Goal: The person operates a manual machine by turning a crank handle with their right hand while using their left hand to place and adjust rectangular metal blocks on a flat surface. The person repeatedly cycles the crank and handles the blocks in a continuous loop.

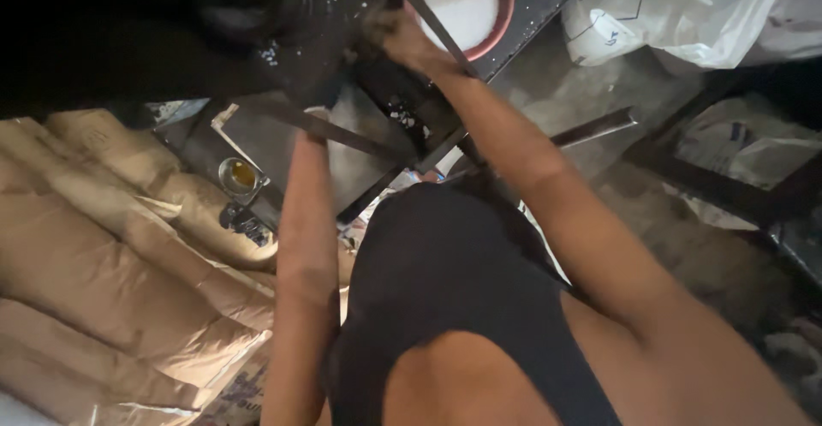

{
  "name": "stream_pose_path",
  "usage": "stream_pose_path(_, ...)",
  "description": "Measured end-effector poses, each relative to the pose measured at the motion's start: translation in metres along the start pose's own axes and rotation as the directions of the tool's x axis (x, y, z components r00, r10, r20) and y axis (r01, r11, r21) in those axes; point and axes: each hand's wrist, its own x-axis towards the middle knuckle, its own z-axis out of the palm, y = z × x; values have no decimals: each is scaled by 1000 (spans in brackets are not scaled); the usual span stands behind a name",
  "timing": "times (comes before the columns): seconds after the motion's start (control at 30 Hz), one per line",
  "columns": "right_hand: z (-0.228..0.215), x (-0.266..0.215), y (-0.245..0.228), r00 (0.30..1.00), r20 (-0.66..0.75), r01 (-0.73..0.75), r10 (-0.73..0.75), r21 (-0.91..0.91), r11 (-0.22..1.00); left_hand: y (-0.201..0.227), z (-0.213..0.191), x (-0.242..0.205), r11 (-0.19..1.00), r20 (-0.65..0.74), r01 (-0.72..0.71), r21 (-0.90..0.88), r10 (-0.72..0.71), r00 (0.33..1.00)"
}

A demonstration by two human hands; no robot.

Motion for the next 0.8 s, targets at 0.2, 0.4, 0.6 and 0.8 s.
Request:
stream_pose_path(0.2,10,-7,5,971,-182,81,-152,-350,933,-23,-50,-44,1000,-95,26,0,-26,995)
stream_pose_path(0.4,19,7,23,968,-238,149,-84,273,950,-6,-96,-148,997,-390,15,-73,-42,920)
stream_pose_path(0.6,17,24,36,953,-238,109,-188,-309,945,26,-127,-204,915,-321,167,-368,-294,900)
stream_pose_path(0.8,1,25,19,943,-204,146,-264,-458,877,21,-112,-217,923,-417,119,-365,-276,866)
